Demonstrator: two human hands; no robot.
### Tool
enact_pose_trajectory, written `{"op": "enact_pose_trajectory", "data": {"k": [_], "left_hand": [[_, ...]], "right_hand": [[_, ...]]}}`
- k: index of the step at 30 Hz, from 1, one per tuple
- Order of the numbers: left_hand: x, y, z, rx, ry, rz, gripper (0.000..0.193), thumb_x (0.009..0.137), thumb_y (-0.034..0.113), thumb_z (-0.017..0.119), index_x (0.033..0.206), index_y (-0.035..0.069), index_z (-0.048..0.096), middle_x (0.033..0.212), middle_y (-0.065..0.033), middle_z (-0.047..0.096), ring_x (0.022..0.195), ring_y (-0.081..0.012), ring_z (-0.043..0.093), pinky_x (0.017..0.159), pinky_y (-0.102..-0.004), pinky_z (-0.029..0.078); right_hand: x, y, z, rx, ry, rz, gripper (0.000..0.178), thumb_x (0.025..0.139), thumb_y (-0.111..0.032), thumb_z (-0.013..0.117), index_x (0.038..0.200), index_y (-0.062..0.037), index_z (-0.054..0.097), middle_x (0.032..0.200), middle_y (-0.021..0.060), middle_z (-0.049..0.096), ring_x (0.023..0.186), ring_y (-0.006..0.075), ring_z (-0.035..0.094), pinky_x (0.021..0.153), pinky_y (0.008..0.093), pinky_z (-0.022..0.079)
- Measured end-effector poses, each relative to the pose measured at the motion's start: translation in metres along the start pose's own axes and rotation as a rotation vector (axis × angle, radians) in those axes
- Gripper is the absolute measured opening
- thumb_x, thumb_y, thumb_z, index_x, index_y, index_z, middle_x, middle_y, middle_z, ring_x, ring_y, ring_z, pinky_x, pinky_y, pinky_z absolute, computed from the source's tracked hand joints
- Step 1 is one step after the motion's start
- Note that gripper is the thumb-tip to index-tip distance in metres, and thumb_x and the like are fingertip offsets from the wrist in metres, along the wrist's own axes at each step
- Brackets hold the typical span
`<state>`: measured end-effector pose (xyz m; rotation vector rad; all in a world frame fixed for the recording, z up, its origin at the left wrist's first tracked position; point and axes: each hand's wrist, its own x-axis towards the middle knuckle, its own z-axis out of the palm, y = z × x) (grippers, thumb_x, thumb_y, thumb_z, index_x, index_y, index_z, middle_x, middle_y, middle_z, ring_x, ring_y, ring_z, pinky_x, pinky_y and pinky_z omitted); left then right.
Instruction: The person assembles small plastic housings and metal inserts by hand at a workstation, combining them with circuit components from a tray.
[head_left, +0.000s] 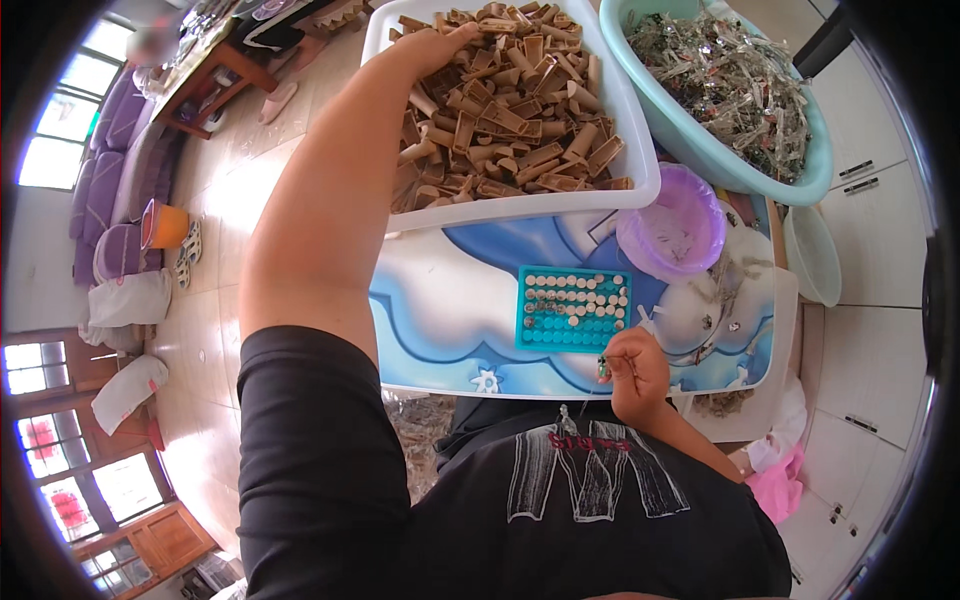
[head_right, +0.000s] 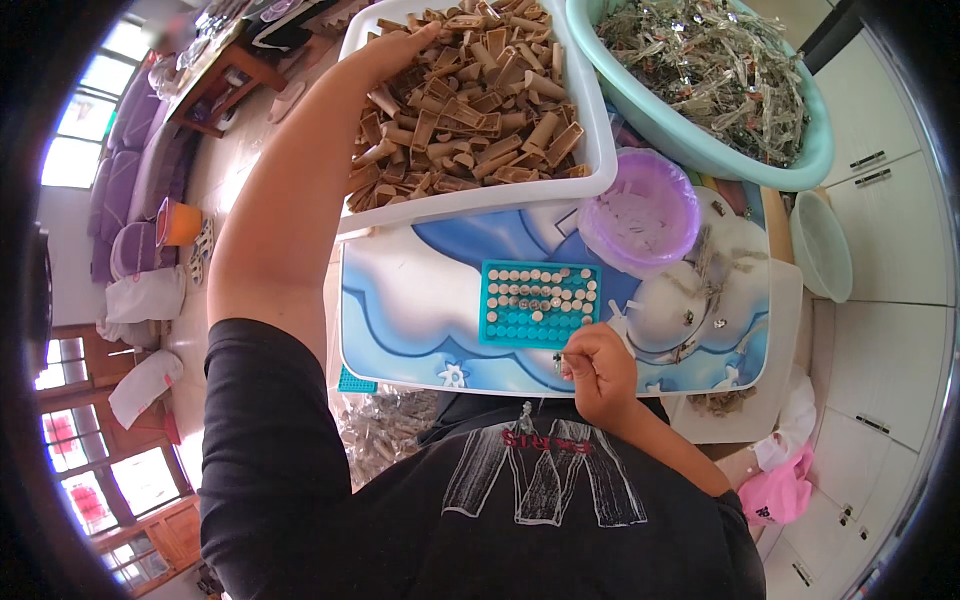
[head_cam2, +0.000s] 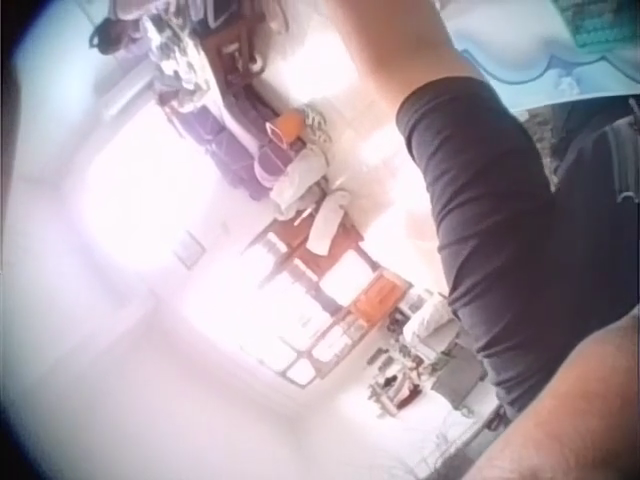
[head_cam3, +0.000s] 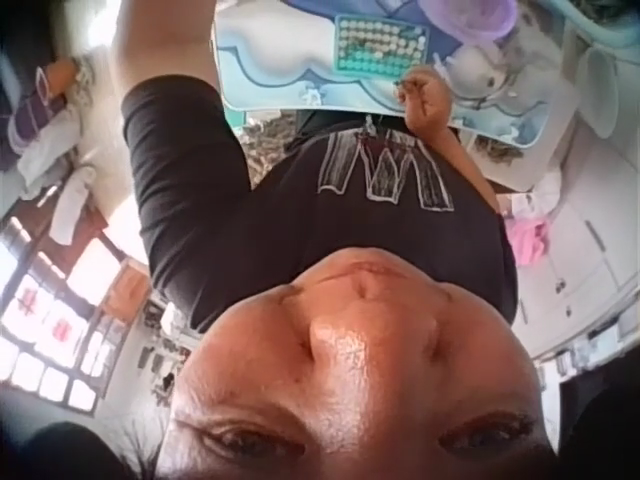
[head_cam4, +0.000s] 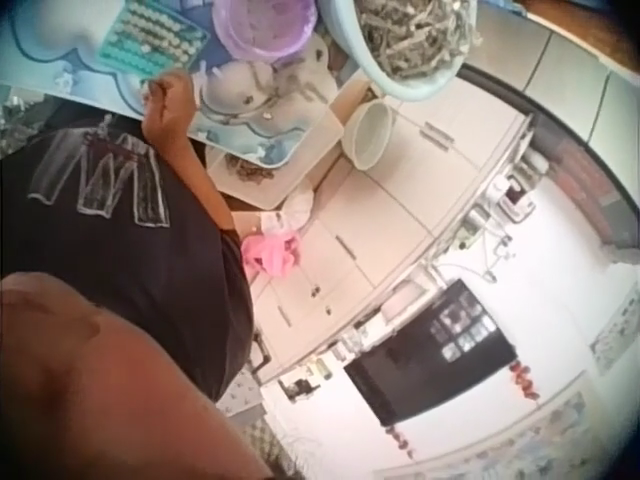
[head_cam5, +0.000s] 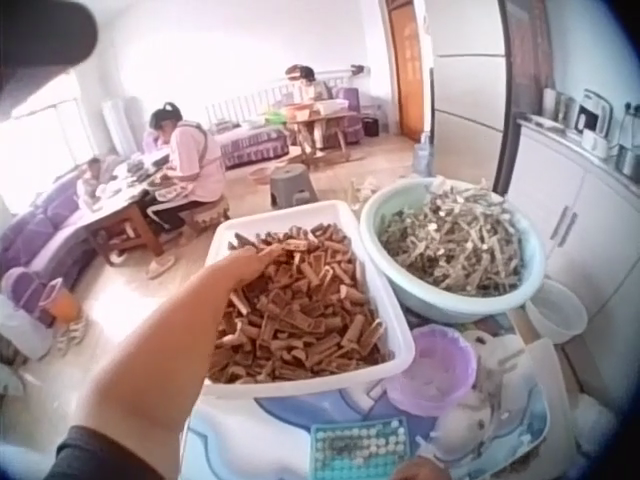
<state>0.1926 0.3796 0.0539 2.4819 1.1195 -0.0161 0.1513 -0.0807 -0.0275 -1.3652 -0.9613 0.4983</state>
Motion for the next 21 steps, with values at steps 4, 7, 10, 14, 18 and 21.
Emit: {"op": "enact_pose_trajectory", "data": {"k": [4,7,10,14,18,21], "left_hand": [[-0.017,0.01,0.003,-0.254,-0.059,-0.072,0.084,0.082,0.072,0.041,0.139,0.01,0.04,0.14,-0.021,0.04,0.134,-0.0353,0.032,0.102,-0.0524,0.031],[-0.043,0.013,-0.006,-0.457,-0.185,-0.097,0.075,0.084,0.067,0.043,0.138,0.014,0.042,0.138,-0.0182,0.043,0.133,-0.0316,0.033,0.1,-0.0574,0.03],[-0.072,0.025,-0.004,-0.46,-0.214,0.042,0.059,0.089,0.054,0.05,0.127,0.008,0.051,0.124,-0.0131,0.054,0.111,-0.021,0.054,0.091,-0.0359,0.044],[-0.107,0.032,0.001,-0.395,-0.154,0.22,0.044,0.089,0.042,0.058,0.117,0.008,0.058,0.102,-0.0048,0.061,0.09,-0.0114,0.057,0.077,-0.0247,0.047],[-0.15,0.053,-0.004,-0.304,-0.113,0.351,0.033,0.09,0.033,0.06,0.114,0.01,0.061,0.098,-0.0025,0.061,0.081,-0.0081,0.052,0.071,-0.0245,0.044],[-0.156,0.05,-0.012,-0.496,-0.15,0.403,0.027,0.093,0.025,0.056,0.115,0.01,0.061,0.098,-0.0018,0.062,0.083,-0.0085,0.055,0.074,-0.0248,0.046]], "right_hand": [[0.001,0.002,-0.003,0.0,-0.007,0.026,0.006,0.087,0.007,0.051,0.088,0.0014,0.052,0.08,0.0095,0.052,0.058,0.0122,0.051,0.053,0.0237,0.044],[0.001,-0.001,-0.003,-0.013,-0.021,0.033,0.006,0.086,0.006,0.052,0.089,0.0011,0.053,0.08,0.0095,0.052,0.057,0.0126,0.052,0.053,0.0243,0.044],[0.001,0.0,-0.005,-0.053,-0.036,0.027,0.006,0.085,0.006,0.053,0.088,0.0009,0.053,0.08,0.0093,0.053,0.057,0.013,0.052,0.052,0.025,0.044],[0.003,0.0,-0.003,-0.038,-0.041,0.02,0.005,0.086,0.006,0.052,0.087,0.0009,0.053,0.08,0.0094,0.054,0.057,0.013,0.052,0.052,0.0251,0.043],[0.002,-0.002,-0.001,-0.022,-0.012,0.055,0.003,0.088,0.004,0.052,0.087,0.0009,0.053,0.08,0.0092,0.053,0.056,0.0123,0.051,0.052,0.0239,0.043],[0.002,0.001,0.001,-0.007,-0.011,0.029,0.002,0.089,0.003,0.052,0.087,0.0013,0.052,0.079,0.0091,0.052,0.056,0.0118,0.05,0.052,0.0236,0.043]]}}
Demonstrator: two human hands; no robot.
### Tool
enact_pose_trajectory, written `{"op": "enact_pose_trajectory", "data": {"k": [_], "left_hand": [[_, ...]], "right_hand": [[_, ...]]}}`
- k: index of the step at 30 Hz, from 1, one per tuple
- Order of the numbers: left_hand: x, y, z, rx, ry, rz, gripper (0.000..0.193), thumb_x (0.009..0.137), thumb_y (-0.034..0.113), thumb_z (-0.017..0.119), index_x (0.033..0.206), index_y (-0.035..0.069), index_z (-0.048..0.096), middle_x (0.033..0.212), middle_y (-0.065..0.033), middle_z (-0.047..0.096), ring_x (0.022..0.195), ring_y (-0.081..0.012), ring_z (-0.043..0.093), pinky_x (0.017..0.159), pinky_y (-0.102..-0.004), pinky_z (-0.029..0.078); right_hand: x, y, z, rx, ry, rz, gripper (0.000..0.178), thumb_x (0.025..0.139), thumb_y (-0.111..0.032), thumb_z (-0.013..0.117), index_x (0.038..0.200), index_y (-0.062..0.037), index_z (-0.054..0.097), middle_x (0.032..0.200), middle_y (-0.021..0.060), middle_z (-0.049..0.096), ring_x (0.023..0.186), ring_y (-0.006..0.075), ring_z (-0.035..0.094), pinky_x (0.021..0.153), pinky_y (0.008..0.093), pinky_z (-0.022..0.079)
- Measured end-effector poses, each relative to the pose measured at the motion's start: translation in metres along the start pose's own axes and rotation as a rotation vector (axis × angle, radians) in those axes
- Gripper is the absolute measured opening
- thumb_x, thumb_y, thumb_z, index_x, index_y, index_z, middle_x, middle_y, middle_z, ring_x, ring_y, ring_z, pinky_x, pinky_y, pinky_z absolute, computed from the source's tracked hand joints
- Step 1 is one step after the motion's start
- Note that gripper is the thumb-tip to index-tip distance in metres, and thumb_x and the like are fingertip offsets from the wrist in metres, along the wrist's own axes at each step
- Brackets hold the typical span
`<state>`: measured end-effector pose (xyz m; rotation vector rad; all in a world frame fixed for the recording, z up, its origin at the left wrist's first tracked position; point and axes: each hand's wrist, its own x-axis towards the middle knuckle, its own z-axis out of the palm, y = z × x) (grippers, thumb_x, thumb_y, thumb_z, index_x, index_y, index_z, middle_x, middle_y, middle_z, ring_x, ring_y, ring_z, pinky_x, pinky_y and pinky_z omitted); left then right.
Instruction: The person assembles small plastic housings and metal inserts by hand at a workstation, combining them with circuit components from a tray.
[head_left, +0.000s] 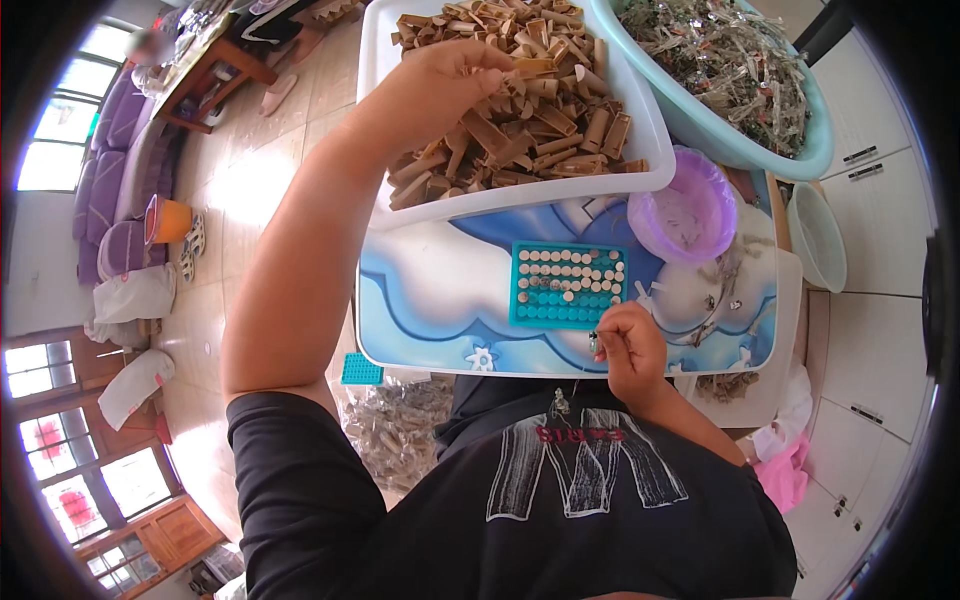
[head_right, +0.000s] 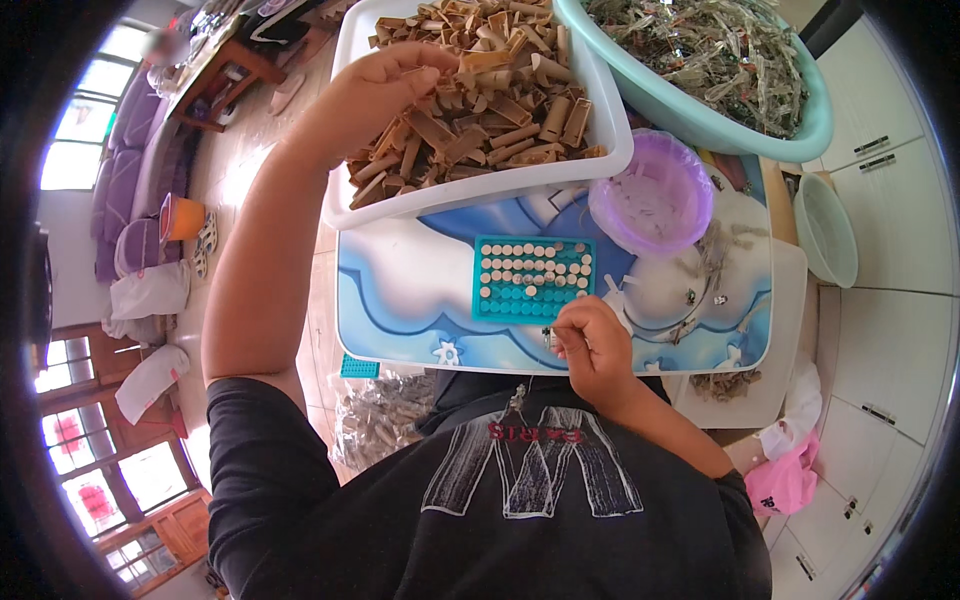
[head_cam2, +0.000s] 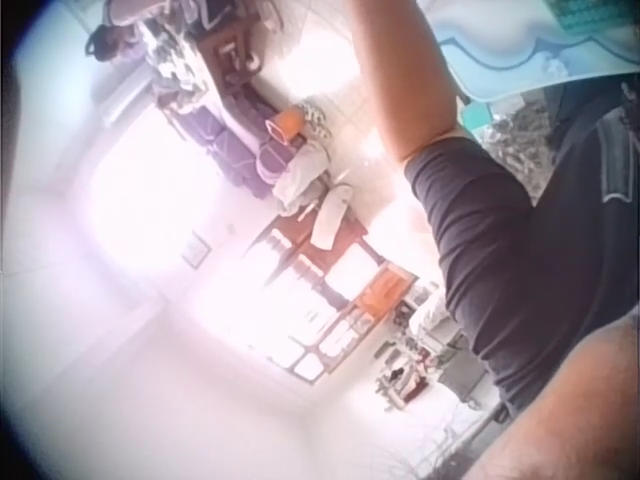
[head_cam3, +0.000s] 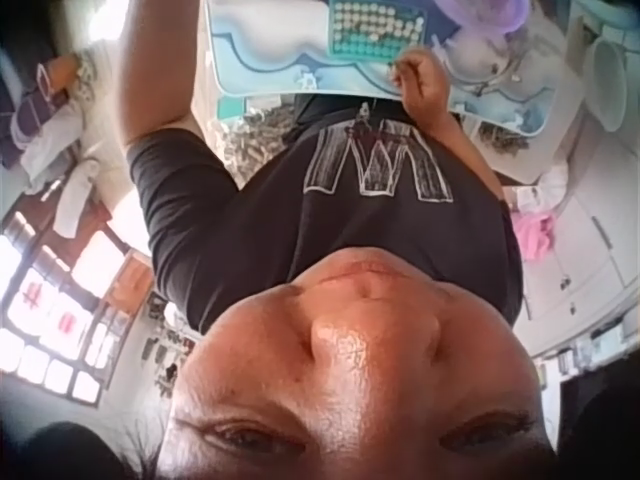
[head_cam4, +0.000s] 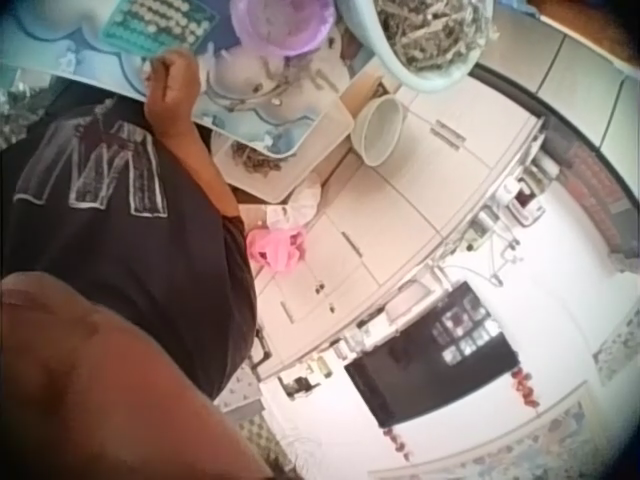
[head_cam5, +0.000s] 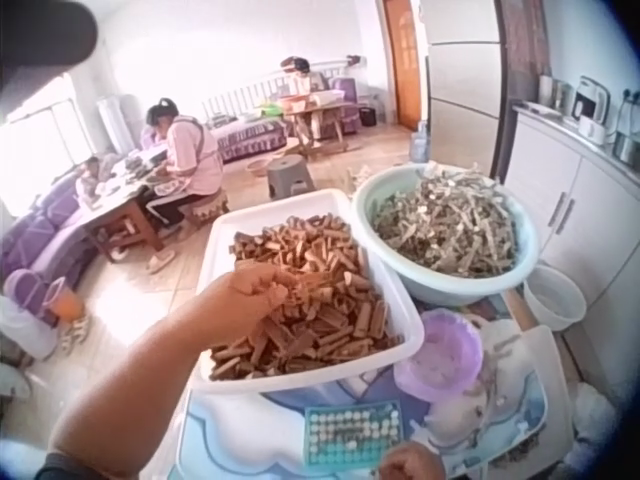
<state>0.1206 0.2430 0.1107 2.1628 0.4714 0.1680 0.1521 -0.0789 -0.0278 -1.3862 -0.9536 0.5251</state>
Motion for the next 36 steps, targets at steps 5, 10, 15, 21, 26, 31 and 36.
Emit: {"op": "enact_pose_trajectory", "data": {"k": [5,10,15,21,26,31,36], "left_hand": [[-0.001,0.004,-0.012,0.044,0.151,0.045,0.023,0.093,0.018,0.055,0.113,0.009,0.063,0.092,-0.0009,0.063,0.082,-0.0089,0.06,0.075,-0.025,0.049],[0.006,0.002,-0.009,0.339,0.275,0.084,0.024,0.09,0.021,0.059,0.109,0.008,0.065,0.083,-0.0008,0.064,0.076,-0.0086,0.06,0.07,-0.0233,0.05],[0.029,0.0,0.002,0.597,0.278,-0.179,0.045,0.087,0.046,0.051,0.101,0.007,0.068,0.088,-0.0103,0.068,0.085,-0.0225,0.065,0.077,-0.0356,0.05],[0.053,-0.009,0.019,0.761,0.091,-0.416,0.077,0.079,0.075,0.041,0.107,0.008,0.067,0.1,-0.0138,0.067,0.096,-0.0253,0.064,0.081,-0.0395,0.05],[0.05,-0.016,0.04,0.76,0.142,-0.364,0.084,0.074,0.078,0.045,0.122,0.01,0.058,0.121,-0.0175,0.057,0.108,-0.0281,0.059,0.086,-0.0428,0.049],[0.041,-0.016,0.047,0.781,0.162,-0.366,0.083,0.073,0.064,0.058,0.137,0.015,0.039,0.138,-0.0139,0.038,0.116,-0.0313,0.053,0.089,-0.0448,0.049],[0.038,-0.02,0.053,0.79,0.275,-0.278,0.074,0.07,0.054,0.064,0.134,0.022,0.045,0.134,-0.0108,0.043,0.113,-0.0287,0.055,0.087,-0.0419,0.05]], "right_hand": [[-0.002,0.002,-0.001,0.01,0.005,0.001,0.002,0.089,0.003,0.052,0.088,0.0019,0.052,0.081,0.0091,0.052,0.056,0.0106,0.051,0.051,0.0224,0.043],[-0.002,0.003,0.001,0.036,0.013,-0.003,0.004,0.089,0.005,0.051,0.088,0.0023,0.053,0.083,0.0091,0.052,0.056,0.0094,0.051,0.051,0.021,0.043],[-0.003,0.005,-0.002,0.034,-0.041,-0.029,0.005,0.091,0.006,0.045,0.09,0.0031,0.049,0.087,0.0103,0.048,0.058,0.0093,0.049,0.051,0.0196,0.043],[-0.003,0.004,-0.001,0.043,-0.042,-0.015,0.006,0.09,0.006,0.045,0.09,0.003,0.05,0.087,0.0102,0.048,0.059,0.0092,0.049,0.052,0.0195,0.043],[-0.004,0.006,0.001,0.033,-0.021,-0.018,0.004,0.089,0.005,0.049,0.088,0.0025,0.052,0.085,0.0095,0.051,0.058,0.0091,0.051,0.05,0.0201,0.043],[-0.003,0.005,0.0,0.034,0.0,-0.017,0.004,0.088,0.005,0.053,0.087,0.0019,0.055,0.084,0.0089,0.054,0.058,0.0093,0.053,0.049,0.0208,0.043],[-0.003,0.004,0.0,0.021,-0.024,-0.006,0.004,0.087,0.005,0.053,0.087,0.0016,0.055,0.084,0.0084,0.054,0.058,0.0097,0.054,0.05,0.021,0.043]]}}
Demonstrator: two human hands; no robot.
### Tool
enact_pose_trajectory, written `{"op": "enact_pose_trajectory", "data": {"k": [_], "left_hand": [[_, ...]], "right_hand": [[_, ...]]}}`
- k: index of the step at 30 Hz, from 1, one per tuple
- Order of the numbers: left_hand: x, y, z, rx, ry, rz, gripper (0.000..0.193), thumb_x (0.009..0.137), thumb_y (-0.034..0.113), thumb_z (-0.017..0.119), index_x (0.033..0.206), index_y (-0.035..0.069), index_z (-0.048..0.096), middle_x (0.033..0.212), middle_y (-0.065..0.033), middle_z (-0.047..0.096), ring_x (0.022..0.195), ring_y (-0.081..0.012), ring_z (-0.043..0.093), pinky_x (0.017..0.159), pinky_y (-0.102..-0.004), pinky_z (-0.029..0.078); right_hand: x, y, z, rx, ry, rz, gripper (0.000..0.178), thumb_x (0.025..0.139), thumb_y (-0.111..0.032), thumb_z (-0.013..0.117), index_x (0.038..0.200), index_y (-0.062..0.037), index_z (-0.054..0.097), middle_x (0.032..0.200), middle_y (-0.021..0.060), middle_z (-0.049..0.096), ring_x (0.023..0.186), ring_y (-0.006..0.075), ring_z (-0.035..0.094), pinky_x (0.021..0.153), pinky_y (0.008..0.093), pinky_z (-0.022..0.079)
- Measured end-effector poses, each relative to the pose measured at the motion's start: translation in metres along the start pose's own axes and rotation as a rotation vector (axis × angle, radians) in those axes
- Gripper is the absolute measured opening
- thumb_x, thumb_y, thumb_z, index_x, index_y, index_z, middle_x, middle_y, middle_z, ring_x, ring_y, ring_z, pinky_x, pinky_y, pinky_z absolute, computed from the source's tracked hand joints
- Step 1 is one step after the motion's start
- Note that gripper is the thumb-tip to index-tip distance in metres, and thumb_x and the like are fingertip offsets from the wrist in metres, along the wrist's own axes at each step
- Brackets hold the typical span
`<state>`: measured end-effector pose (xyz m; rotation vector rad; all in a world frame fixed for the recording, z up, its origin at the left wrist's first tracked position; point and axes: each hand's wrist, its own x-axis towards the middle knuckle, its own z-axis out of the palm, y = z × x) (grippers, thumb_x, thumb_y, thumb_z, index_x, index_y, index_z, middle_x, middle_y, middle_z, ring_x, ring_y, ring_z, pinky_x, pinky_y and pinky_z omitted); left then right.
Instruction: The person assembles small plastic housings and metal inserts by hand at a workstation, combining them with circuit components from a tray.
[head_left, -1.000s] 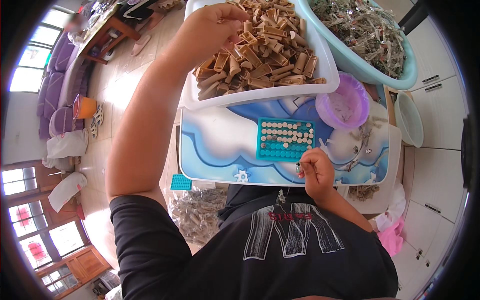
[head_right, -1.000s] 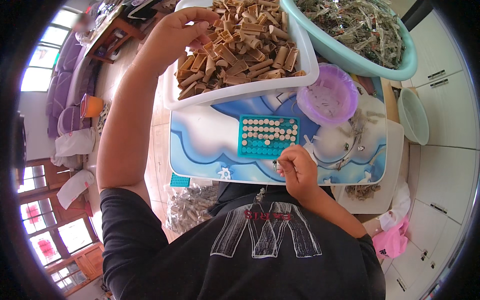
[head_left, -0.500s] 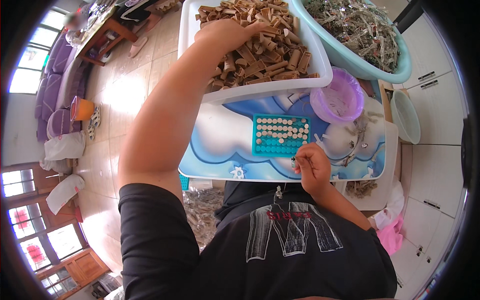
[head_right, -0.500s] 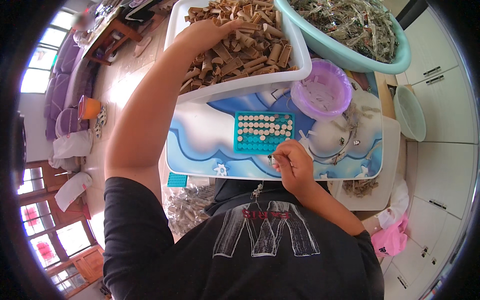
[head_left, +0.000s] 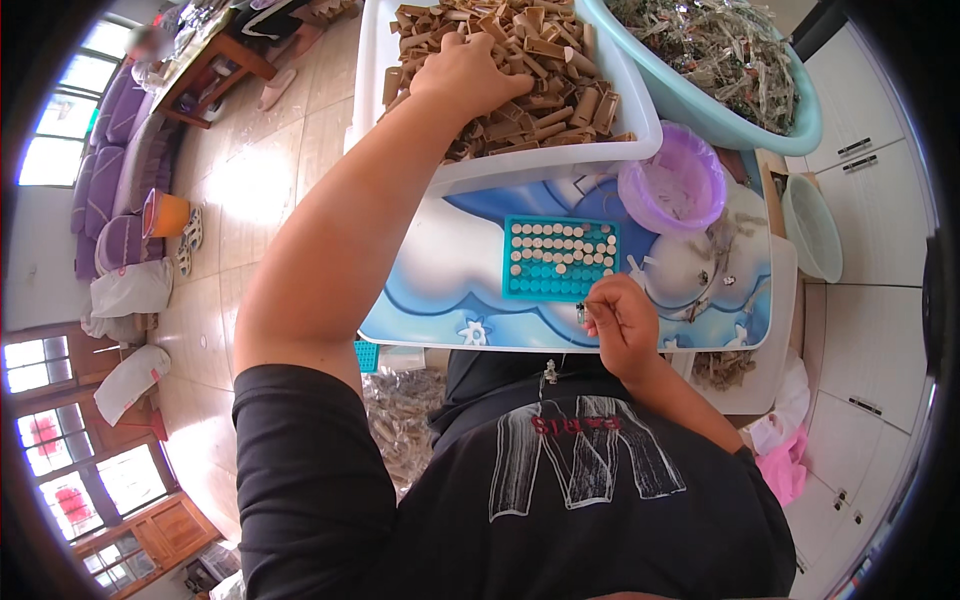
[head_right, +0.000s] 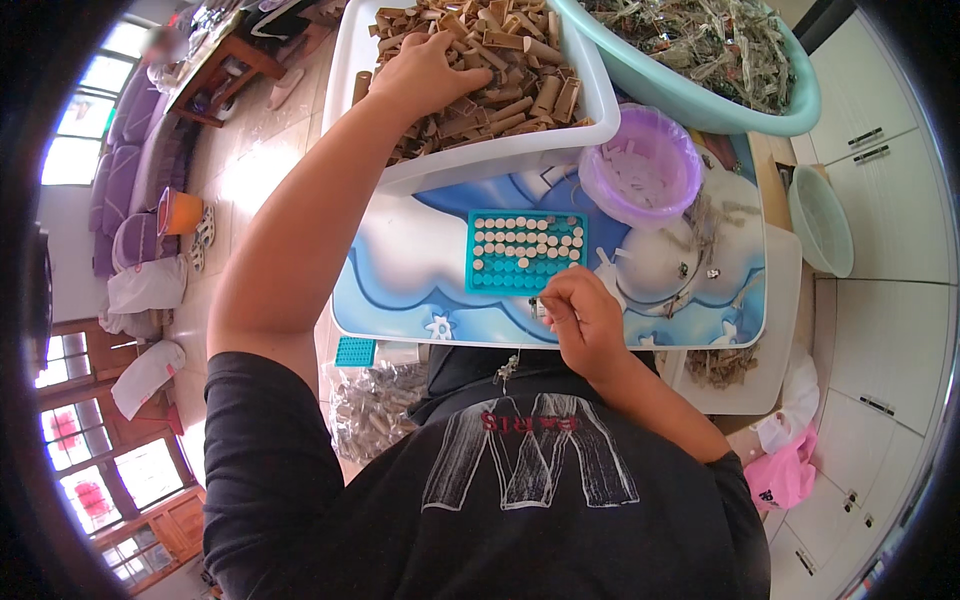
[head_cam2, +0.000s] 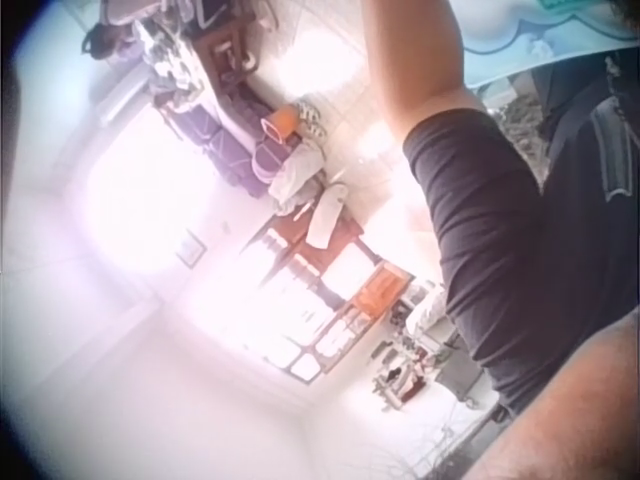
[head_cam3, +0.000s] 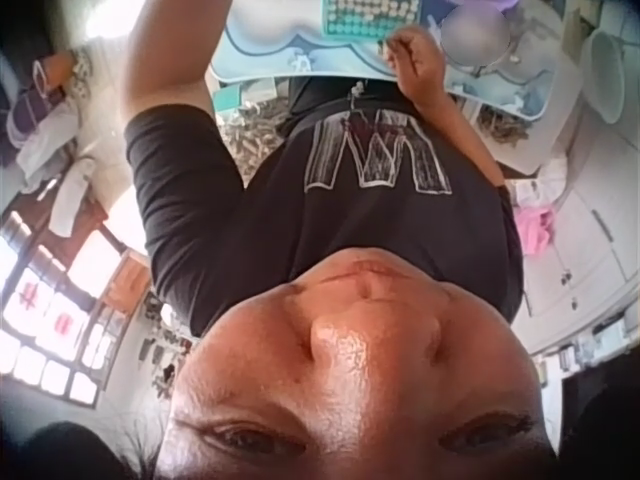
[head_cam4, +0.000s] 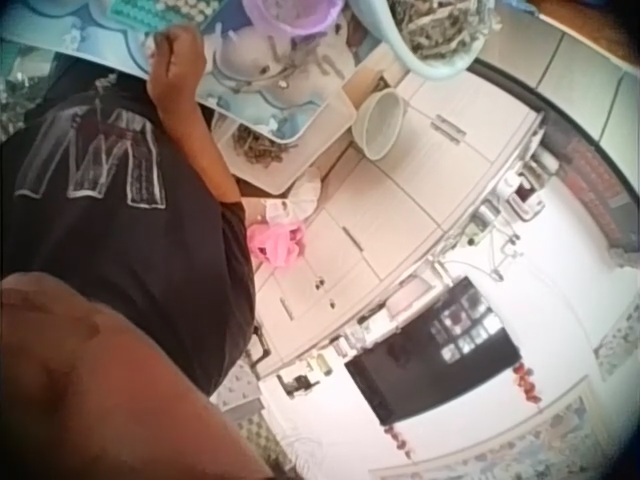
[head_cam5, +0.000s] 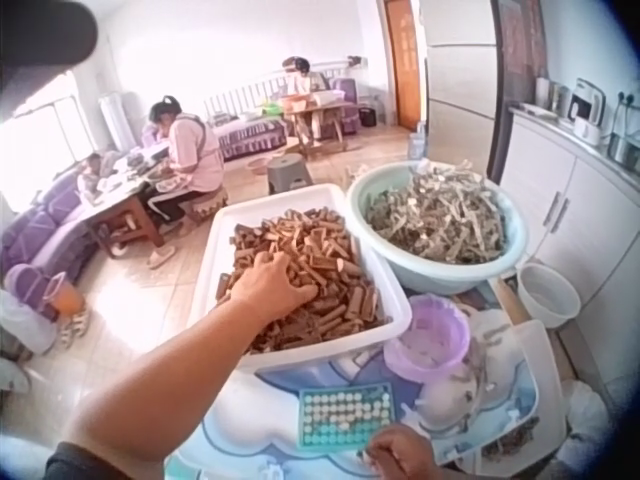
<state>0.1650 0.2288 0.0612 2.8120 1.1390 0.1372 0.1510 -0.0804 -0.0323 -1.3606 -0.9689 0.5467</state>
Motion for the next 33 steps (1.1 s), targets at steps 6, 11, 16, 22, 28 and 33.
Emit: {"op": "enact_pose_trajectory", "data": {"k": [6,11,16,22,28,33], "left_hand": [[-0.001,0.003,-0.003,0.022,0.034,0.001,0.072,0.066,0.052,0.067,0.13,0.024,0.05,0.129,-0.0052,0.05,0.108,-0.0224,0.058,0.083,-0.0383,0.052],[0.003,-0.006,-0.003,-0.057,0.107,0.021,0.06,0.07,0.046,0.065,0.121,0.016,0.057,0.118,-0.0084,0.059,0.102,-0.0202,0.06,0.086,-0.0364,0.049],[0.021,-0.032,-0.012,-0.574,0.013,-0.106,0.043,0.065,0.036,0.071,0.1,0.012,0.065,0.086,-0.0037,0.068,0.077,-0.0163,0.065,0.071,-0.0287,0.051],[0.018,-0.035,-0.021,-1.176,0.161,-0.38,0.041,0.071,0.032,0.07,0.101,0.005,0.063,0.084,-0.0084,0.065,0.071,-0.0214,0.066,0.063,-0.0329,0.054],[0.001,-0.042,-0.075,-1.656,-0.046,-0.453,0.022,0.079,0.027,0.059,0.087,0.006,0.058,0.092,-0.0131,0.066,0.083,-0.027,0.066,0.055,-0.036,0.056],[-0.054,-0.107,-0.084,-2.061,-0.272,-0.26,0.047,0.08,0.037,0.064,0.116,0.008,0.054,0.114,-0.0151,0.057,0.103,-0.0274,0.058,0.084,-0.0409,0.053]], "right_hand": [[-0.001,0.0,0.001,0.002,0.02,0.006,0.005,0.086,0.006,0.053,0.087,0.0016,0.055,0.084,0.0082,0.054,0.059,0.01,0.053,0.05,0.0215,0.043],[0.001,-0.002,0.001,0.009,0.011,0.015,0.005,0.085,0.007,0.054,0.087,0.0017,0.055,0.083,0.008,0.053,0.059,0.0105,0.053,0.05,0.0219,0.043],[0.001,-0.002,0.0,-0.006,-0.003,0.014,0.005,0.085,0.006,0.054,0.087,0.0018,0.055,0.083,0.0078,0.053,0.058,0.0106,0.053,0.05,0.0219,0.043],[0.001,-0.001,-0.002,-0.013,-0.02,-0.018,0.002,0.09,0.004,0.051,0.089,0.0023,0.052,0.085,0.0081,0.051,0.059,0.0085,0.05,0.051,0.0191,0.042],[0.001,0.002,-0.001,0.04,0.01,0.015,0.003,0.087,0.004,0.054,0.087,0.0012,0.055,0.082,0.0076,0.053,0.058,0.0096,0.052,0.049,0.0212,0.041],[0.002,-0.003,0.004,0.038,0.012,-0.002,0.002,0.088,0.003,0.054,0.086,0.0012,0.054,0.08,0.007,0.053,0.057,0.0091,0.052,0.048,0.0205,0.041]]}}
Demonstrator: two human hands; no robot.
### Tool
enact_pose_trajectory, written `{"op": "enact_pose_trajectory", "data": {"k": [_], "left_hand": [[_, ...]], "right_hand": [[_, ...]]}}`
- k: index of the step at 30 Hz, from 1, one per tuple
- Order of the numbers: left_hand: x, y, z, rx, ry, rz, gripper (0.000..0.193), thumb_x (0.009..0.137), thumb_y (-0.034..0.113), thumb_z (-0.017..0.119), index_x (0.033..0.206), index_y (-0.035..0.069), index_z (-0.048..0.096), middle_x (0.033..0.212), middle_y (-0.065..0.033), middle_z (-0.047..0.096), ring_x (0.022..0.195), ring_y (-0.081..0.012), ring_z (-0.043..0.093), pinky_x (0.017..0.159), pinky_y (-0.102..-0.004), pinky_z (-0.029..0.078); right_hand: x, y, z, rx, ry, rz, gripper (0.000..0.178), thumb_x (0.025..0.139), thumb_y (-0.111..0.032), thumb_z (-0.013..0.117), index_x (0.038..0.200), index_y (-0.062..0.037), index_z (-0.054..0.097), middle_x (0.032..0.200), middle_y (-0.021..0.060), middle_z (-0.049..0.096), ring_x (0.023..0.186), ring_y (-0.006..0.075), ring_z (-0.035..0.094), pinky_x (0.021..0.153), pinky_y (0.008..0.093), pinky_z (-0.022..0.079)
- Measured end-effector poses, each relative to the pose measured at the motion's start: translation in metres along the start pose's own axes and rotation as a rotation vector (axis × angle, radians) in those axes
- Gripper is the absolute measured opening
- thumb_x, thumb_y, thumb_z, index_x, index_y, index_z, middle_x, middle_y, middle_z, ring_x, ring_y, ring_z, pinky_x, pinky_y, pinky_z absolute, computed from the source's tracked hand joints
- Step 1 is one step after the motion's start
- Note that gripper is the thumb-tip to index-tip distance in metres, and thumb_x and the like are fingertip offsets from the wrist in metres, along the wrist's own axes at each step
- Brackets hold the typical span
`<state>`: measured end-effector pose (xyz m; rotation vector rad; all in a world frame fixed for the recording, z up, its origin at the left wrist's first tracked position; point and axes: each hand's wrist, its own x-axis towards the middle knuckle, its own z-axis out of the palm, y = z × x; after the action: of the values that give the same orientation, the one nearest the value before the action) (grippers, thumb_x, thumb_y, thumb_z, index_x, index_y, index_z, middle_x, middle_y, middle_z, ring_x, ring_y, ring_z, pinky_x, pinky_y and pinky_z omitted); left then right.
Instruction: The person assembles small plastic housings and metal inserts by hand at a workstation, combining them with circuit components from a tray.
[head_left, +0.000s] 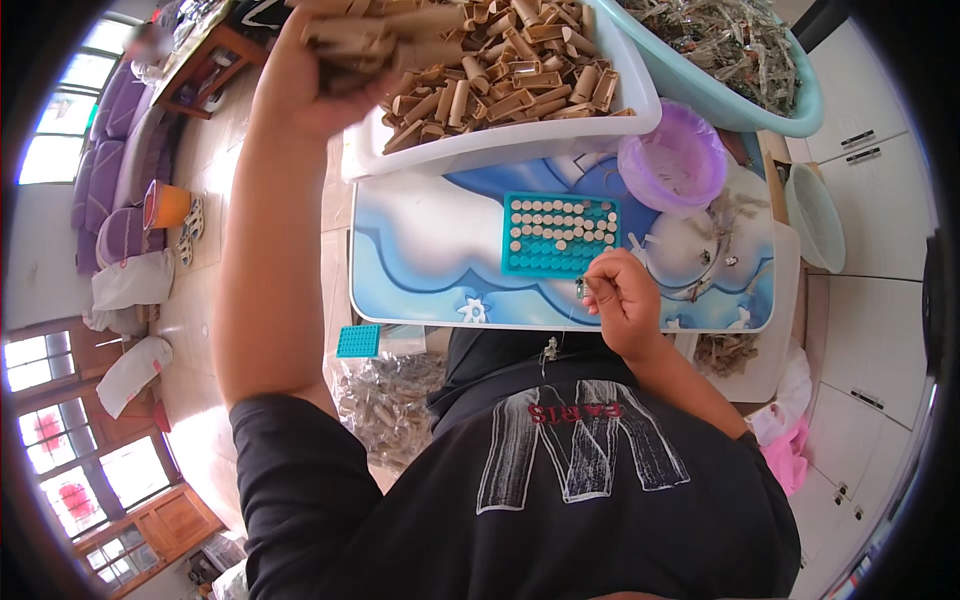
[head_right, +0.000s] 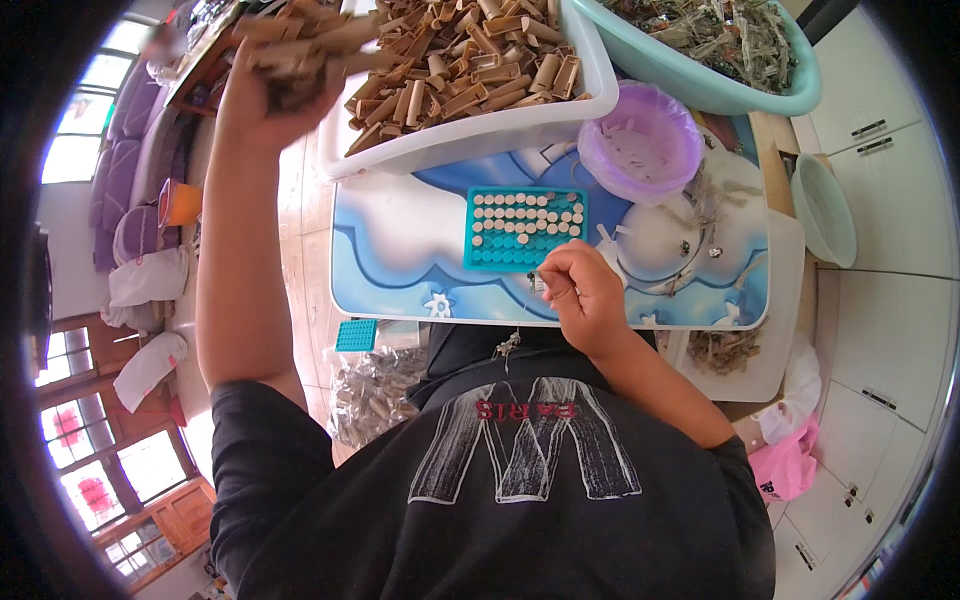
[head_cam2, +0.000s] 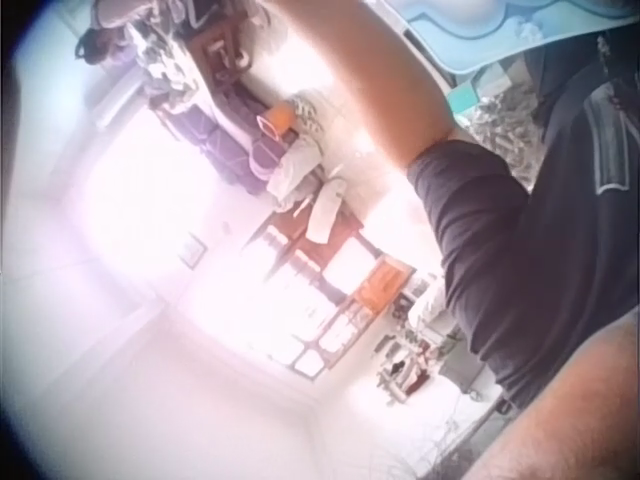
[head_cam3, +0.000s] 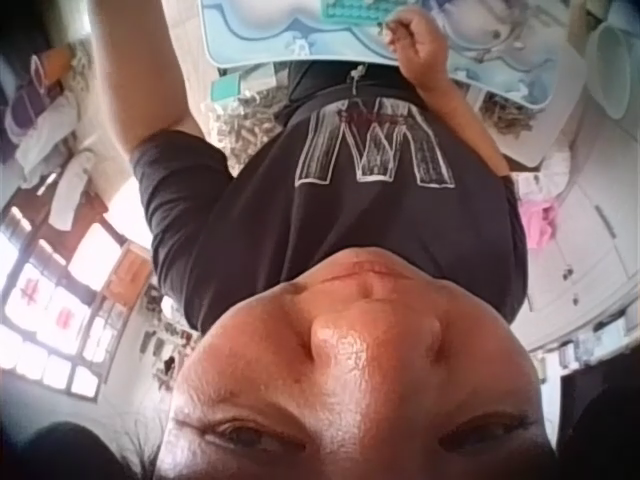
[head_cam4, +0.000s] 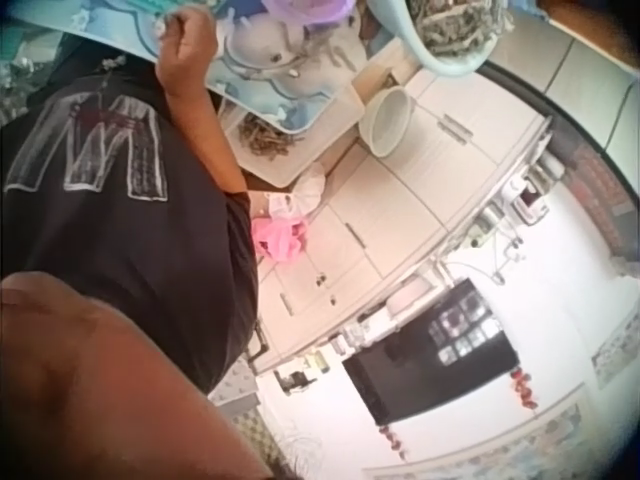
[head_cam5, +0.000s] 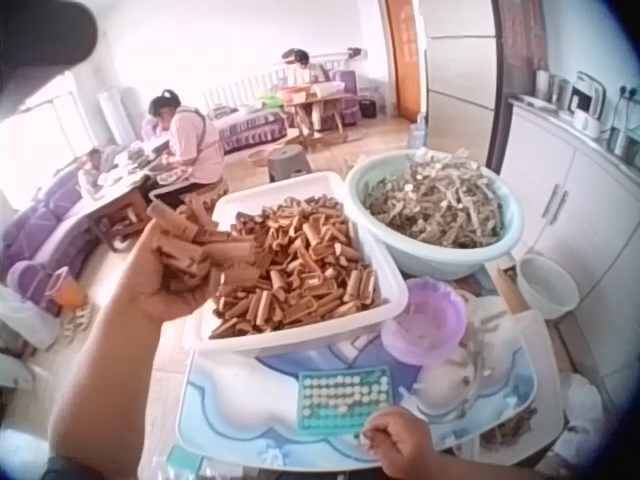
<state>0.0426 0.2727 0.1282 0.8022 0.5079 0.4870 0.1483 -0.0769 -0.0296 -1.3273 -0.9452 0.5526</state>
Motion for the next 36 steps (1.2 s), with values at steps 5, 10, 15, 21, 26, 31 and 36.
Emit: {"op": "enact_pose_trajectory", "data": {"k": [5,10,15,21,26,31,36], "left_hand": [[-0.069,-0.062,0.023,-0.06,-0.419,-0.077,0.042,0.09,0.032,0.048,0.121,0.004,0.048,0.127,-0.0234,0.047,0.117,-0.0342,0.05,0.089,-0.0493,0.05],[-0.088,-0.101,0.003,-0.143,-0.445,-0.245,0.046,0.094,0.038,0.041,0.123,0.003,0.045,0.123,-0.0234,0.05,0.11,-0.0333,0.056,0.088,-0.0524,0.051],[-0.081,-0.12,0.009,-0.11,-0.328,-0.217,0.049,0.093,0.04,0.045,0.123,0.002,0.046,0.119,-0.0211,0.054,0.108,-0.0318,0.057,0.087,-0.0512,0.052],[-0.074,-0.123,0.002,-0.091,-0.263,-0.194,0.05,0.092,0.041,0.044,0.124,0.003,0.046,0.122,-0.0199,0.053,0.113,-0.0334,0.054,0.094,-0.0523,0.047],[-0.062,-0.117,0.0,-0.014,-0.303,-0.176,0.057,0.092,0.047,0.042,0.127,0.003,0.044,0.125,-0.0191,0.052,0.115,-0.0359,0.053,0.096,-0.0545,0.045],[-0.062,-0.113,0.009,-0.05,-0.049,-0.114,0.047,0.091,0.037,0.042,0.117,-0.001,0.05,0.114,-0.0228,0.057,0.097,-0.0326,0.062,0.07,-0.0382,0.057],[-0.074,-0.113,-0.007,0.037,0.084,-0.133,0.042,0.09,0.037,0.046,0.115,0.003,0.052,0.109,-0.0191,0.06,0.09,-0.0279,0.064,0.065,-0.0356,0.056]], "right_hand": [[0.001,0.004,-0.005,-0.002,-0.015,-0.015,0.003,0.089,0.002,0.053,0.086,0.0011,0.054,0.08,0.0068,0.053,0.058,0.0085,0.053,0.049,0.0203,0.042],[-0.001,-0.001,-0.003,-0.016,-0.01,0.01,0.003,0.089,0.002,0.053,0.087,0.001,0.054,0.081,0.0063,0.053,0.058,0.0084,0.053,0.05,0.0201,0.042],[0.0,-0.001,-0.003,-0.008,-0.014,0.013,0.003,0.088,0.003,0.053,0.087,0.0008,0.054,0.082,0.0062,0.053,0.058,0.0085,0.053,0.05,0.0204,0.043],[0.0,-0.004,-0.002,-0.035,-0.006,0.029,0.003,0.088,0.003,0.053,0.087,0.0012,0.054,0.082,0.0064,0.053,0.058,0.0087,0.053,0.05,0.0201,0.043],[-0.001,-0.001,-0.002,-0.032,-0.006,0.007,0.003,0.088,0.004,0.053,0.087,0.0015,0.054,0.082,0.0067,0.053,0.057,0.009,0.053,0.05,0.0199,0.043],[-0.001,0.0,-0.002,-0.062,-0.007,-0.007,0.003,0.088,0.004,0.053,0.087,0.0016,0.054,0.081,0.0067,0.053,0.057,0.0089,0.053,0.049,0.0202,0.042],[-0.001,0.0,-0.002,-0.056,-0.01,-0.01,0.004,0.089,0.003,0.053,0.085,0.0011,0.053,0.079,0.006,0.052,0.057,0.009,0.053,0.048,0.0204,0.041]]}}
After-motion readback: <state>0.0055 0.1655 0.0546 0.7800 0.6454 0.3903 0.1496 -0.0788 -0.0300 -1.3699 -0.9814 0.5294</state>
